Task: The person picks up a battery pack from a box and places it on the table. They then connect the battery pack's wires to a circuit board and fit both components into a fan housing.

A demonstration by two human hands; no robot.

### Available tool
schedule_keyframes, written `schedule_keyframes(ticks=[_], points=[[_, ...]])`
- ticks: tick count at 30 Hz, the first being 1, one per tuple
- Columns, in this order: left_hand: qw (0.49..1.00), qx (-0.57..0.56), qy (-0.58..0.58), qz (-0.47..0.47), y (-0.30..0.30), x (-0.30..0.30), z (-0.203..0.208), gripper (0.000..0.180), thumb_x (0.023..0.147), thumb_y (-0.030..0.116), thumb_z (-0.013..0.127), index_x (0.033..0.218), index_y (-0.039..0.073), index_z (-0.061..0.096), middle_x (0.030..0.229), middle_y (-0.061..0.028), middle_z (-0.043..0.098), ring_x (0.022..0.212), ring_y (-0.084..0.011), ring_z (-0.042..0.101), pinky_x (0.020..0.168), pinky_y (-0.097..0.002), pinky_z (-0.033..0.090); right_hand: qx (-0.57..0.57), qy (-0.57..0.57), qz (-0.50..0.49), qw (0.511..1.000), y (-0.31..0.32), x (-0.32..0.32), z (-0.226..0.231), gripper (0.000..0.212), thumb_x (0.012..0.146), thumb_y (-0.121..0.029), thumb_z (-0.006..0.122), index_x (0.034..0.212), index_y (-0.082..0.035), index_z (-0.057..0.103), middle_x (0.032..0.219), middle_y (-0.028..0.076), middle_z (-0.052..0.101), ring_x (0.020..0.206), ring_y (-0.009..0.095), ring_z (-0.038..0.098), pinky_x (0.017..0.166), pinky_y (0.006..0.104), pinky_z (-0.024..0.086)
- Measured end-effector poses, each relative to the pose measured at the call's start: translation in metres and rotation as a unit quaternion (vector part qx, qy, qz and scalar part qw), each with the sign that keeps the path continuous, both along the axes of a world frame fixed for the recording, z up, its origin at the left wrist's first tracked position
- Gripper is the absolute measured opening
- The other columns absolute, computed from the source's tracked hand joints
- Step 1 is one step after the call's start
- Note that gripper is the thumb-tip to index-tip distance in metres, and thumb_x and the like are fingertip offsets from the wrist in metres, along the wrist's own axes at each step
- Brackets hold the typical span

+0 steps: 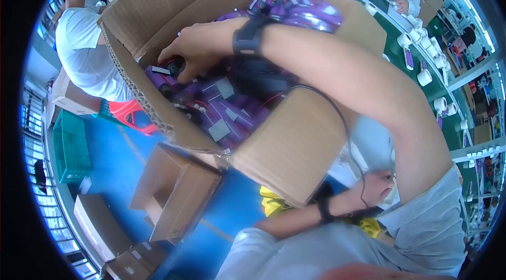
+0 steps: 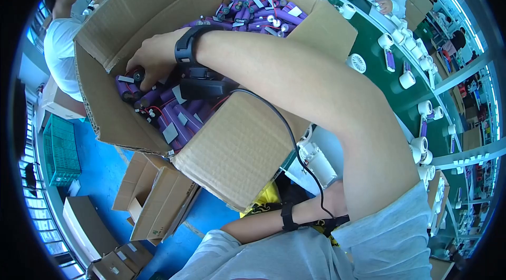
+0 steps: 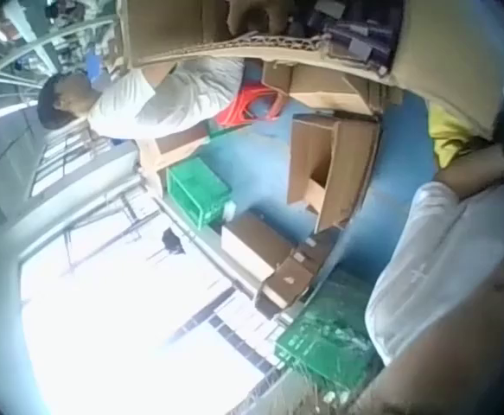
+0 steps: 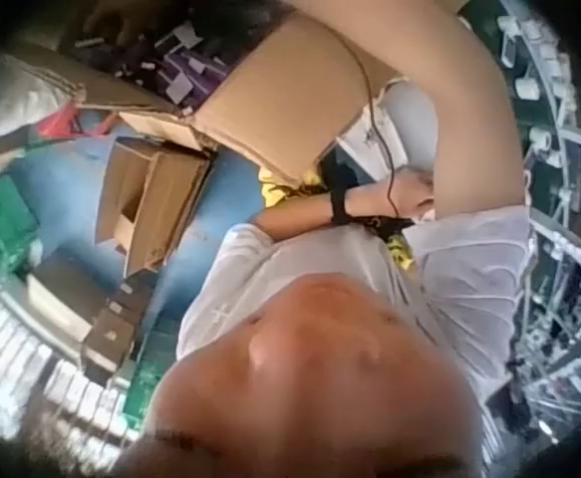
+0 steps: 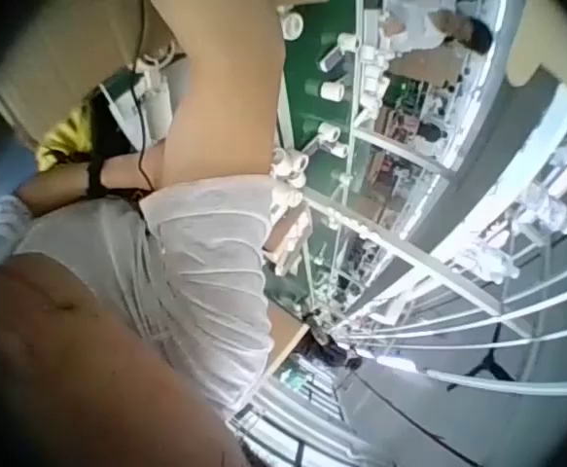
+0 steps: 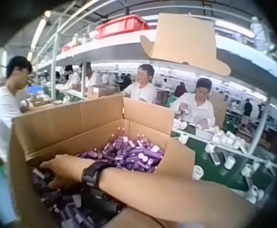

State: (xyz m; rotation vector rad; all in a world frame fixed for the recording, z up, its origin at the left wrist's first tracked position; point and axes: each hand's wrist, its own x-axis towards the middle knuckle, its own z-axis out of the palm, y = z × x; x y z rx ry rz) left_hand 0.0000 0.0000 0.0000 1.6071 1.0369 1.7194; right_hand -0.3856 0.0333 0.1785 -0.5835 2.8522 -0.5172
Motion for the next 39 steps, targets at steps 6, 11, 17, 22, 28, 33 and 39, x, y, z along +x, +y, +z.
schedule_keyframes(ticks=[6,11,17,22,28,33,39], points=[[1.000,0.013,-0.022,-0.005,-0.001,0.005,0.017,0.008,0.081,0.006,0.064,0.088,0.001,0.062,0.094,-0.0172,0.058,0.087,-0.0377,0.060,0.074,-0.0450,0.050,0.006,0.047,0.041,0.998,0.005,0.005,-0.004,0.067,0.081,-0.023,0.071,0.143,-0.015,0.049,0.117,0.018,0.068,0.107,0.038,0.064,0.093,0.0460,0.051],[0.998,-0.002,-0.048,-0.027,0.004,0.013,0.024,0.008,0.081,0.006,0.065,0.087,0.001,0.062,0.095,-0.0163,0.059,0.087,-0.0368,0.060,0.074,-0.0449,0.050,0.010,0.106,0.058,0.993,0.007,0.003,-0.017,0.062,0.080,-0.021,0.070,0.140,-0.016,0.052,0.115,0.019,0.068,0.104,0.038,0.065,0.089,0.0472,0.052],[1.000,-0.011,-0.023,-0.014,-0.001,-0.001,0.010,0.009,0.081,0.007,0.065,0.088,0.002,0.063,0.097,-0.0157,0.059,0.088,-0.0361,0.061,0.075,-0.0448,0.050,0.021,0.138,0.035,0.990,-0.004,-0.013,-0.026,0.054,0.080,-0.020,0.068,0.133,-0.020,0.060,0.112,0.015,0.070,0.106,0.036,0.065,0.090,0.0464,0.052],[0.999,-0.012,-0.043,-0.010,-0.002,-0.001,0.009,0.011,0.081,0.008,0.066,0.090,0.003,0.063,0.100,-0.0160,0.060,0.090,-0.0361,0.061,0.077,-0.0452,0.051,0.013,0.146,0.023,0.989,-0.003,-0.012,-0.025,0.050,0.079,-0.019,0.068,0.129,-0.022,0.064,0.110,0.012,0.071,0.105,0.035,0.066,0.092,0.0448,0.053],[0.999,-0.018,-0.024,-0.014,-0.003,-0.001,0.007,0.014,0.081,0.008,0.066,0.094,0.003,0.065,0.102,-0.0162,0.060,0.092,-0.0359,0.061,0.078,-0.0451,0.051,0.000,0.156,0.000,0.988,-0.003,-0.012,-0.021,0.048,0.078,-0.018,0.067,0.126,-0.019,0.066,0.110,0.013,0.072,0.104,0.036,0.066,0.095,0.0436,0.052],[0.999,-0.017,-0.032,-0.020,-0.003,-0.005,0.008,0.017,0.080,0.007,0.066,0.097,0.003,0.066,0.102,-0.0162,0.060,0.093,-0.0357,0.061,0.080,-0.0447,0.051,-0.008,0.158,-0.014,0.987,-0.003,-0.011,-0.020,0.047,0.078,-0.018,0.067,0.125,-0.018,0.068,0.111,0.013,0.071,0.105,0.035,0.066,0.094,0.0432,0.053],[1.000,0.002,0.002,0.001,0.000,-0.002,0.005,0.016,0.080,0.007,0.066,0.095,0.003,0.066,0.099,-0.0159,0.060,0.090,-0.0361,0.062,0.078,-0.0438,0.052,-0.035,0.194,-0.029,0.980,0.005,-0.023,-0.018,0.042,0.078,-0.019,0.067,0.120,-0.023,0.071,0.105,0.008,0.074,0.100,0.030,0.070,0.089,0.0398,0.056]])
